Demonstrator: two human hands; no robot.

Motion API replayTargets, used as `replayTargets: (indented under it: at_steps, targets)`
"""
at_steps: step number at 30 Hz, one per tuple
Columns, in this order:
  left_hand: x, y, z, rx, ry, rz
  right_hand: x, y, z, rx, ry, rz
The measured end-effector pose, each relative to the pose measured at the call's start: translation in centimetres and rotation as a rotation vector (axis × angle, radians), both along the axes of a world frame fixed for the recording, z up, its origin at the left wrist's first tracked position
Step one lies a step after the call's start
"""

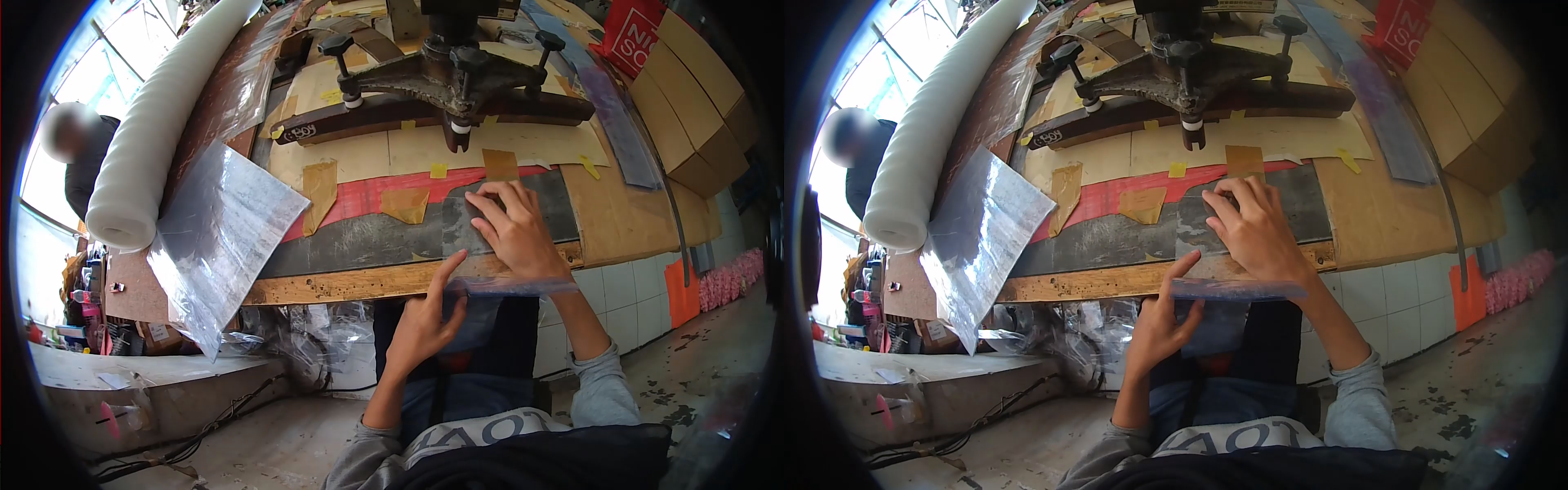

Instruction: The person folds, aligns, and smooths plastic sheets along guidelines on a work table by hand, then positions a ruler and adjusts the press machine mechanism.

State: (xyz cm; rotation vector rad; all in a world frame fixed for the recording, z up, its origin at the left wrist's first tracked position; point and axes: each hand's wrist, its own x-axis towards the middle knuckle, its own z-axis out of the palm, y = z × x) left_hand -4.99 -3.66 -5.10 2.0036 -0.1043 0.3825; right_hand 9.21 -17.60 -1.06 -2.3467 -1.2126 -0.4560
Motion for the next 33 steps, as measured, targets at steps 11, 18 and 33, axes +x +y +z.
replayTargets:
  at_steps: [11, 18, 33]
  targets:
    - [-0.28, 0.03, 0.16, -0.008, 0.134, -0.007, 0.0, 0.01, 0.01, 0.018, -0.152, 0.047]
    - [-0.21, 0.06, 0.19, 0.01, 0.101, -0.008, -0.39, 0.39, 0.46, 0.057, 0.012, -0.076]
    - [-0.09, -0.03, 0.26, -0.008, 0.068, -0.001, 0.37, 0.15, 0.02, 0.024, -0.099, -0.008]
